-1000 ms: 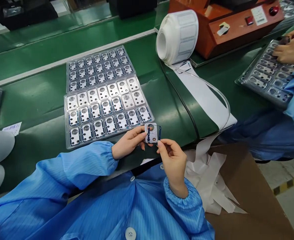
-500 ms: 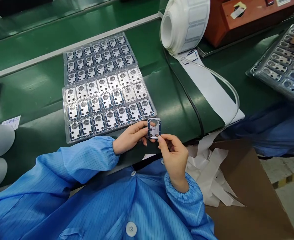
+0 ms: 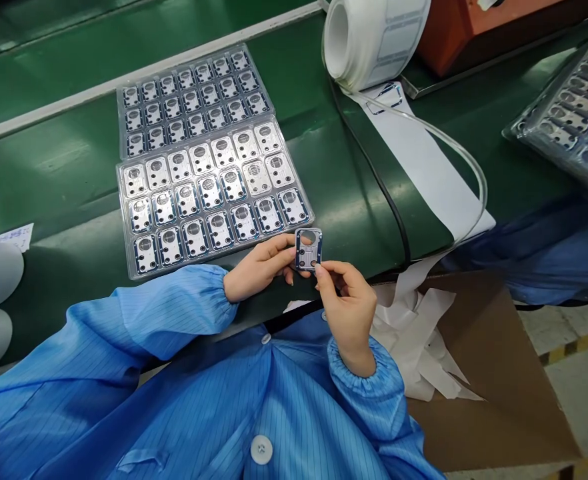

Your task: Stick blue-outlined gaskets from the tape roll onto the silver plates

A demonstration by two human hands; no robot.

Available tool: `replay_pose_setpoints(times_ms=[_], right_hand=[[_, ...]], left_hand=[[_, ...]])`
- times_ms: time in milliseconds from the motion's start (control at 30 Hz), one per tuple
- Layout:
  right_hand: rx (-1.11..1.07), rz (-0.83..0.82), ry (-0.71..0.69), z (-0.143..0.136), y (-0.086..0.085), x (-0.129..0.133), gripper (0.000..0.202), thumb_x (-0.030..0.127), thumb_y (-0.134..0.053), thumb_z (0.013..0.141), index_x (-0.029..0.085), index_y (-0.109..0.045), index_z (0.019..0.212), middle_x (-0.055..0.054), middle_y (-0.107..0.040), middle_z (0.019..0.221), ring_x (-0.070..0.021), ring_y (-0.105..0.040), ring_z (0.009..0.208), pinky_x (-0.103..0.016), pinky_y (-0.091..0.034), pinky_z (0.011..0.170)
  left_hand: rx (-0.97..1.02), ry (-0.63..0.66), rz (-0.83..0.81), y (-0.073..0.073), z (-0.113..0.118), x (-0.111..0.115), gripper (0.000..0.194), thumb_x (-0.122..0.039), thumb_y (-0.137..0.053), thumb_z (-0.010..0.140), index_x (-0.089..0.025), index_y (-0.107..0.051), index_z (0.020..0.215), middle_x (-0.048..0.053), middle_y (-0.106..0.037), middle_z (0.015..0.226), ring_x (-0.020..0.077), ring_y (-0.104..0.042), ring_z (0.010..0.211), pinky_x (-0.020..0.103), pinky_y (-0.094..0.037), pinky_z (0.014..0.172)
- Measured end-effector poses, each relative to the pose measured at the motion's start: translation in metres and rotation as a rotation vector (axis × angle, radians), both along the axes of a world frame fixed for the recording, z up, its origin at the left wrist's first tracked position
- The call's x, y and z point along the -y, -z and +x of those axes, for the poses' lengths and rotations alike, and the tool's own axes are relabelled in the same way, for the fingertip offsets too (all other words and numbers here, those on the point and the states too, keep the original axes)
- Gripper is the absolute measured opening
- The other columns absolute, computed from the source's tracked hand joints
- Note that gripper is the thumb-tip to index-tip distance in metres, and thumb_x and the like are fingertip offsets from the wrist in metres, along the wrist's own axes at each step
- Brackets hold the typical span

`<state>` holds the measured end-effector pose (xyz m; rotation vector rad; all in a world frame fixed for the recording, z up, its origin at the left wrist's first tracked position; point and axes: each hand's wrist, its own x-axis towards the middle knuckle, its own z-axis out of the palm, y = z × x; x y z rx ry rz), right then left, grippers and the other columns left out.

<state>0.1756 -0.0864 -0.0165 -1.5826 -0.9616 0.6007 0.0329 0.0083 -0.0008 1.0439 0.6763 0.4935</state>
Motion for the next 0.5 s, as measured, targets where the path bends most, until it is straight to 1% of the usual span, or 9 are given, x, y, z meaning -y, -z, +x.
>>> replay_pose_setpoints(times_ms=[200, 400, 500], right_hand=[[0.028, -0.016, 0.01, 0.0008, 0.0021, 0.0011, 0.017, 0.037, -0.074, 0.084, 0.02, -0.074, 0.086, 0.0, -0.07, 0.072, -0.0123, -0.063, 0.058, -0.025, -0.055, 0.056], [0.05, 0.003, 0.006, 0.0009, 0.0035, 0.0018, 0.015, 0.036, -0.074, 0.085, 0.021, -0.073, 0.086, 0.0, -0.069, 0.072, -0.0128, -0.063, 0.059, -0.027, -0.054, 0.057], [0.064, 0.005, 0.007, 0.0011, 0.0045, 0.0019, 0.015, 0.036, -0.073, 0.086, 0.021, -0.073, 0.087, 0.0, -0.069, 0.073, -0.0132, -0.063, 0.06, -0.028, -0.054, 0.058]], left_hand=[[0.011, -0.008, -0.017, 0.0014, 0.0001, -0.0002, 0.034, -0.033, -0.059, 0.097, -0.013, -0.057, 0.124, 0.008, -0.069, 0.1, 0.0116, -0.07, 0.079, 0.017, -0.052, 0.06], [-0.003, -0.006, -0.013, -0.0008, 0.001, -0.0001, 0.027, -0.023, -0.05, 0.1, -0.012, -0.057, 0.123, 0.008, -0.069, 0.099, 0.0098, -0.069, 0.077, 0.017, -0.052, 0.059], [-0.005, -0.002, -0.007, -0.0013, 0.001, -0.0005, 0.026, -0.024, -0.05, 0.1, -0.012, -0.057, 0.122, 0.007, -0.069, 0.097, 0.0099, -0.069, 0.078, 0.016, -0.052, 0.059]])
